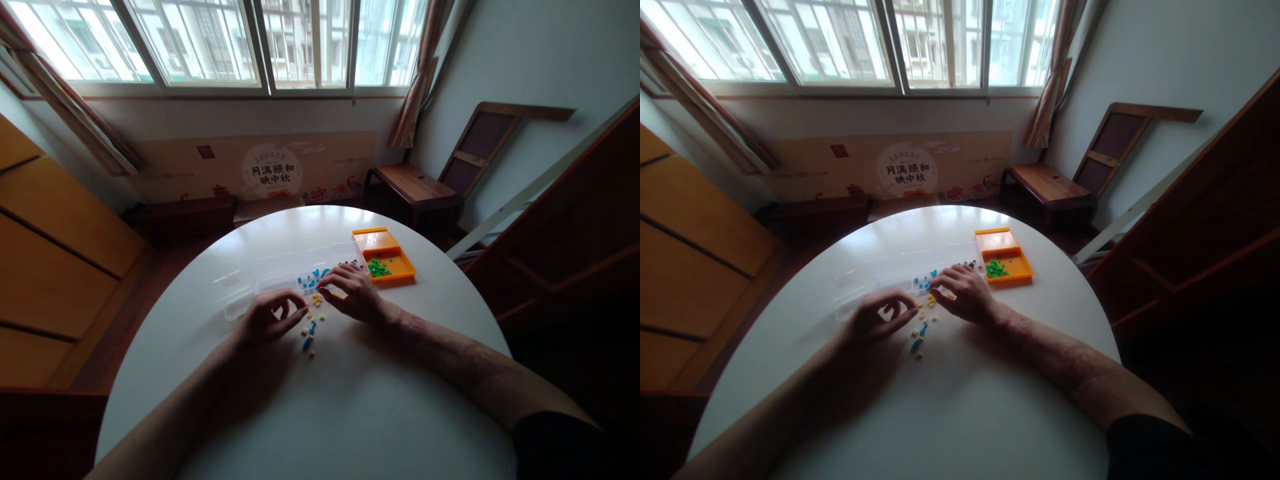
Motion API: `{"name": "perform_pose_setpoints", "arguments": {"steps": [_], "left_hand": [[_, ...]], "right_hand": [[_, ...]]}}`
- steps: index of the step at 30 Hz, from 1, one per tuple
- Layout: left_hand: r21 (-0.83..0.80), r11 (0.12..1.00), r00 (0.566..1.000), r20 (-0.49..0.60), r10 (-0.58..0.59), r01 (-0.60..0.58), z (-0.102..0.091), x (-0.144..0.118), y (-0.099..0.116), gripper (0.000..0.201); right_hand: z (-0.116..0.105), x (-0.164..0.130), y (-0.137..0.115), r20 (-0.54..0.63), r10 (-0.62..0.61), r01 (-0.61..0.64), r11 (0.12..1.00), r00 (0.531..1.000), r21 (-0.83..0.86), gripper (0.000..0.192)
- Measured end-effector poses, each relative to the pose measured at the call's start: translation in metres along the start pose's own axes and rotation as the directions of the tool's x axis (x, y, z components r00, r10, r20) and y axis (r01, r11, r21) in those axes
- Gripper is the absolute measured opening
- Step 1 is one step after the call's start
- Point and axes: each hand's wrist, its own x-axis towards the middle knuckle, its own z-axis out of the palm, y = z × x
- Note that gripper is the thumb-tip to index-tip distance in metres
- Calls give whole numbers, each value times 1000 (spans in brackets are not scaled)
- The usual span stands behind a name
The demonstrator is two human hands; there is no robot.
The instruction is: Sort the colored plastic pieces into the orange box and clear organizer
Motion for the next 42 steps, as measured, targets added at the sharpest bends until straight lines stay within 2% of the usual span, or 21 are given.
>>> {"name": "perform_pose_setpoints", "arguments": {"steps": [4, 6, 15, 20, 26, 32, 36, 42], "left_hand": [[22, 999, 997, 56, 48, -49, 0, -3, -3, 11], [46, 997, 994, 91, 58, -62, -1, -4, -4, 11], [90, 990, 958, 275, 80, -108, -5, -4, 6, 17], [87, 995, 962, 270, 32, -57, 1, -5, 8, 11], [105, 993, 955, 297, 18, -52, 2, -5, 0, 7], [137, 989, 972, 231, 31, -64, 2, -6, -6, 6], [90, 995, 980, 200, 26, -44, 2, -5, -2, 7], [0, 996, 995, -34, -92, 92, 2, 0, 1, 16]], "right_hand": [[1, -2, 5, -61, 218, -221, 973, 974, -65, 7], [1, -3, 6, -54, 273, -277, 956, 960, -95, 10], [-1, 0, 0, 25, 204, -202, 978, 979, -47, 6], [-2, 0, 0, 36, 192, -191, 981, 981, -31, 7], [-2, 1, -1, 39, 182, -182, 983, 982, -13, 6], [-4, 3, -4, 45, 161, -161, 987, 986, -2, 4], [-3, 3, -3, 42, 138, -139, 990, 990, 26, 5], [-6, 2, -5, 96, 1, -11, 995, 995, 97, 3]]}}
